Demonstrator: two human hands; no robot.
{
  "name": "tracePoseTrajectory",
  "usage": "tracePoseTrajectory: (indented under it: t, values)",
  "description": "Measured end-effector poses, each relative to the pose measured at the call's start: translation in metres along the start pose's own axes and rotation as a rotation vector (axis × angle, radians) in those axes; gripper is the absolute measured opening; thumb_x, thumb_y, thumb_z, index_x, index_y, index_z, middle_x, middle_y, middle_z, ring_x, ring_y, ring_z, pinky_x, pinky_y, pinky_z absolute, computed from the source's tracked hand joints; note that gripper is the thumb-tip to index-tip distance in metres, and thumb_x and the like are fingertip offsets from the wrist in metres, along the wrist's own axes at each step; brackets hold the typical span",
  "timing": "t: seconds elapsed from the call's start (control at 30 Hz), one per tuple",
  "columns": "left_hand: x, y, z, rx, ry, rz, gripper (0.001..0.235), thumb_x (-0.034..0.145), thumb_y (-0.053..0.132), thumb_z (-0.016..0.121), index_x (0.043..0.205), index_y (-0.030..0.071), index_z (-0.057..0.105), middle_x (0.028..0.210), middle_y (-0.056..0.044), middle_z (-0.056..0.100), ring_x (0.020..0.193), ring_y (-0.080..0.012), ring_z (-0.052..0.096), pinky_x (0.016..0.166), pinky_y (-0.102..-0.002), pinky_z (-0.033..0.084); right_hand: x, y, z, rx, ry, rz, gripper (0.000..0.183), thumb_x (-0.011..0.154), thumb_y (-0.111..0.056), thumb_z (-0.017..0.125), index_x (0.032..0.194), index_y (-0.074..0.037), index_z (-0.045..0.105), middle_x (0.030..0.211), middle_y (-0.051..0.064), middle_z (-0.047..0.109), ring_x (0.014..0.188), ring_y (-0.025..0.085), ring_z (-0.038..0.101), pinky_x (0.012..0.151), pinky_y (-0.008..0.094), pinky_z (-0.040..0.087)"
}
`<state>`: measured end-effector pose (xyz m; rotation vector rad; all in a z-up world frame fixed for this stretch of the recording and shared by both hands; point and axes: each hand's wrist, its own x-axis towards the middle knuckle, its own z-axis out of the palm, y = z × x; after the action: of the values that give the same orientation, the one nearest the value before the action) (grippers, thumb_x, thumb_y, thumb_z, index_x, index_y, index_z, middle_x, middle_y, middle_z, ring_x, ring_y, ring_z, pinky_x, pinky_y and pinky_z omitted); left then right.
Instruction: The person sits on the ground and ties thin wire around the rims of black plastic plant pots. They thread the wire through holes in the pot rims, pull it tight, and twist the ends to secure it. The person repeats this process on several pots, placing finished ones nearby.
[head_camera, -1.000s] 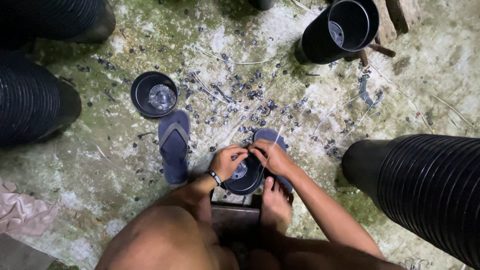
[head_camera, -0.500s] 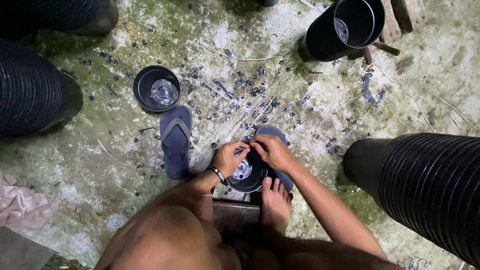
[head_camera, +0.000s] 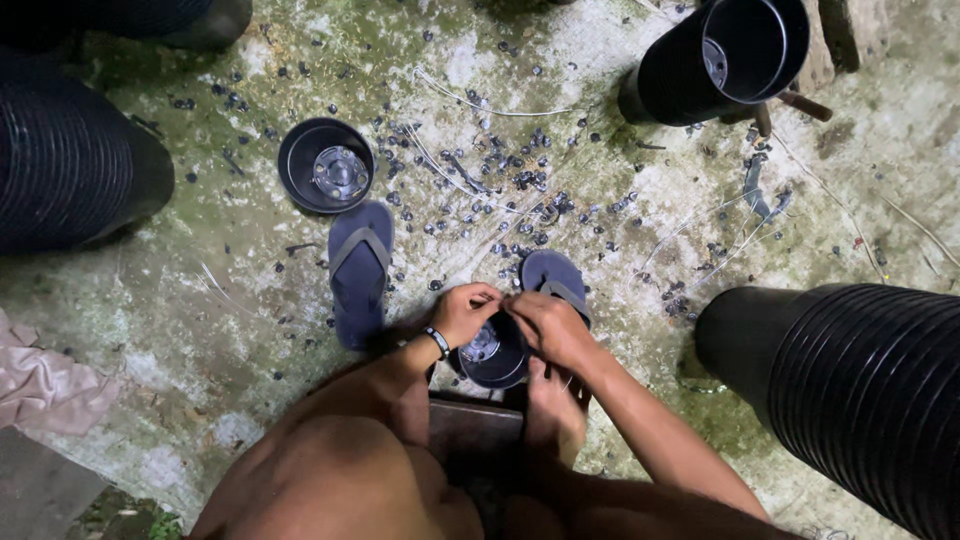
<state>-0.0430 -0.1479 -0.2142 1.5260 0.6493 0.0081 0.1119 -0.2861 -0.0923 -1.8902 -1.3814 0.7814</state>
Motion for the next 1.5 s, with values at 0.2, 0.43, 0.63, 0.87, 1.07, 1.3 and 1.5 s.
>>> tracePoseTrajectory:
  t: [0.2, 0.43, 0.63, 0.87, 1.07, 1.3, 1.5]
  values:
    - [0.004, -0.005, -0.006, -0.083, -0.139, -0.001, 0.013, 0.089, 0.008, 0.072, 0.1, 0.002, 0.073, 0.097, -0.006, 0.076, 0.091, -0.0133, 0.073, 0.082, -0.029, 0.059, -0.004, -0.002, 0.002, -0.072, 0.004, -0.118, 0.023, 0.088, -0.007, 0.067, 0.109, 0.0, 0.07, 0.109, 0.018, 0.073, 0.094, 0.036, 0.071, 0.08, 0.041, 0.057]
    - [-0.004, 0.006, -0.004, 0.038, -0.158, 0.036, 0.012, 0.093, 0.011, 0.07, 0.101, 0.003, 0.072, 0.094, -0.005, 0.076, 0.088, -0.0127, 0.073, 0.083, -0.03, 0.059, -0.012, -0.01, 0.002, -0.02, 0.028, 0.016, 0.018, 0.091, -0.006, 0.067, 0.108, -0.002, 0.071, 0.104, 0.016, 0.073, 0.087, 0.037, 0.071, 0.074, 0.042, 0.058]
    - [0.001, -0.019, 0.007, -0.084, -0.112, 0.031, 0.01, 0.095, 0.01, 0.069, 0.098, 0.001, 0.072, 0.092, -0.006, 0.076, 0.085, -0.0125, 0.071, 0.081, -0.029, 0.057, -0.015, -0.011, 0.004, -0.013, 0.05, 0.008, 0.019, 0.091, -0.006, 0.067, 0.109, -0.002, 0.071, 0.107, 0.016, 0.073, 0.088, 0.037, 0.071, 0.074, 0.041, 0.058]
    - [0.011, -0.059, 0.023, -0.144, -0.108, -0.169, 0.01, 0.092, 0.011, 0.073, 0.098, 0.002, 0.076, 0.087, -0.005, 0.077, 0.079, -0.0097, 0.071, 0.072, -0.027, 0.057, -0.023, -0.004, 0.008, -0.18, -0.022, -0.191, 0.046, 0.071, -0.003, 0.069, 0.116, 0.002, 0.067, 0.116, 0.019, 0.07, 0.098, 0.037, 0.07, 0.078, 0.041, 0.058]
    - [0.007, -0.055, 0.024, -0.197, -0.066, -0.112, 0.013, 0.091, 0.009, 0.075, 0.1, 0.001, 0.075, 0.092, -0.007, 0.079, 0.084, -0.0104, 0.074, 0.076, -0.026, 0.059, -0.015, 0.006, 0.008, -0.021, -0.104, 0.037, 0.029, 0.09, -0.008, 0.069, 0.119, -0.006, 0.069, 0.112, 0.013, 0.071, 0.098, 0.032, 0.071, 0.084, 0.039, 0.058]
    - [-0.014, 0.009, 0.013, -0.099, 0.058, -0.006, 0.021, 0.085, 0.008, 0.079, 0.092, 0.002, 0.061, 0.082, -0.008, 0.074, 0.079, -0.0122, 0.073, 0.073, -0.027, 0.059, 0.001, 0.013, -0.002, 0.181, -0.083, 0.122, 0.028, 0.093, -0.005, 0.064, 0.121, -0.002, 0.068, 0.12, 0.017, 0.066, 0.109, 0.037, 0.065, 0.094, 0.041, 0.052]
    - [-0.022, 0.06, 0.003, 0.198, 0.114, 0.139, 0.021, 0.083, 0.008, 0.081, 0.085, 0.003, 0.061, 0.079, -0.01, 0.068, 0.07, -0.0218, 0.072, 0.065, -0.031, 0.058, 0.009, 0.016, 0.003, 0.219, -0.131, 0.142, 0.021, 0.096, -0.007, 0.065, 0.116, -0.001, 0.068, 0.114, 0.017, 0.07, 0.109, 0.035, 0.067, 0.095, 0.041, 0.053]
